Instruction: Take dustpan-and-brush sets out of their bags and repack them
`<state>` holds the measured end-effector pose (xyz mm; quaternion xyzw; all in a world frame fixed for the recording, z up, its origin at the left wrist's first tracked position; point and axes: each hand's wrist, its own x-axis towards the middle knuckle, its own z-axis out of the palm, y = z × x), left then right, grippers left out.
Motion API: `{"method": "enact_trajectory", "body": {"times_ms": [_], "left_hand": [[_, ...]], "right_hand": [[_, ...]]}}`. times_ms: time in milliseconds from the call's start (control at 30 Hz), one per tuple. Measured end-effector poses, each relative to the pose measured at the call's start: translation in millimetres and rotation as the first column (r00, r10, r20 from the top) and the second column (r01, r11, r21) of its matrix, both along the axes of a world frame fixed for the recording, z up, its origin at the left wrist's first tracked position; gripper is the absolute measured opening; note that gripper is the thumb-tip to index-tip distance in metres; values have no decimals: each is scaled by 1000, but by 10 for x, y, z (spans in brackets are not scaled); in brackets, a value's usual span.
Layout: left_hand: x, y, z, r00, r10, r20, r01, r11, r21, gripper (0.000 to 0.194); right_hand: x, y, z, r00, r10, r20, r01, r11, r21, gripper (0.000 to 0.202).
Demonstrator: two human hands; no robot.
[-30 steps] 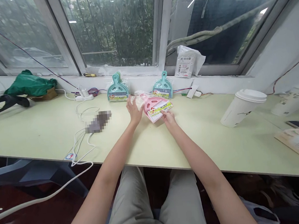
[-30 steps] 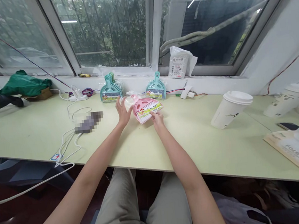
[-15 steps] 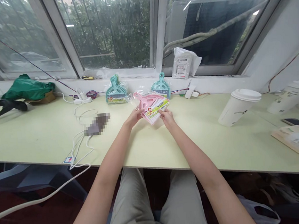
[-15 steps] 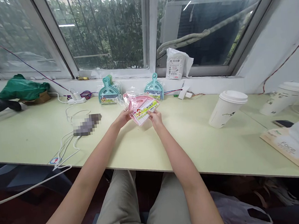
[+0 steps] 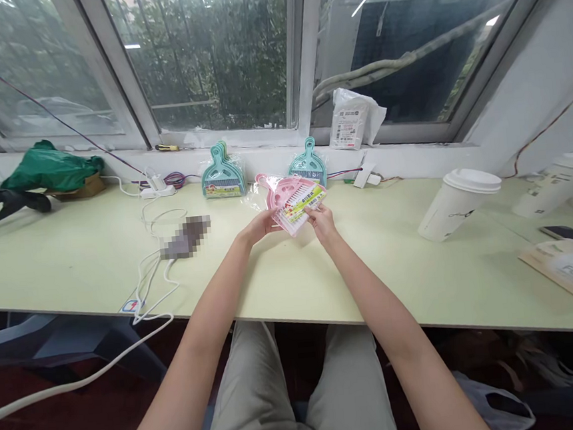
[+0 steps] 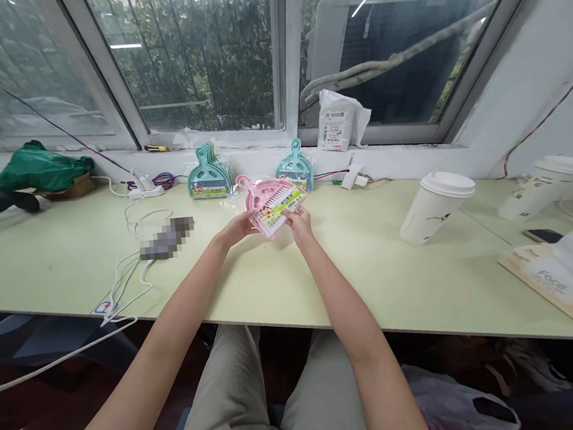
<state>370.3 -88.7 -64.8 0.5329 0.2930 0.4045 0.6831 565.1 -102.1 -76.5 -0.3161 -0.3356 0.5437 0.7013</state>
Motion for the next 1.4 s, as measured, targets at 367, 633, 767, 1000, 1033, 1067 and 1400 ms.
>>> {"method": "enact_trajectory", "body": {"times_ms": [367, 633, 767, 1000, 1033, 1067, 1400], "left_hand": [[-25, -37, 153, 975, 84, 205, -95, 995, 43, 63], [-81, -76, 117, 984, -99, 148, 96, 995, 23, 41], [-57, -30, 81, 995, -24, 97, 25, 1000, -7, 34], [-37, -114, 94, 998, -53, -31, 53, 999, -10, 42], [-12, -131, 95, 996, -77, -38, 77, 997, -2, 45], [21, -142, 93, 993, -106, -42, 106, 994, 2, 47], [383, -122, 15, 964, 227, 142, -236, 971, 49, 50]], "right_hand": [[-17, -46, 63, 994, -106, -11, 106, 990, 91, 48], [-75, -67, 42, 988, -152, -39, 155, 983, 99, 28], [-80, -70, 93, 997, -49, 63, 43, 995, 93, 25], [10, -64, 175, 993, 33, 109, -40, 997, 63, 26], [8, -64, 175, 995, 18, 96, -24, 998, 60, 26], [0, -65, 171, 997, -3, 79, -2, 998, 57, 26], [-124, -79, 83, 989, -144, -36, 145, 989, 35, 32]]}}
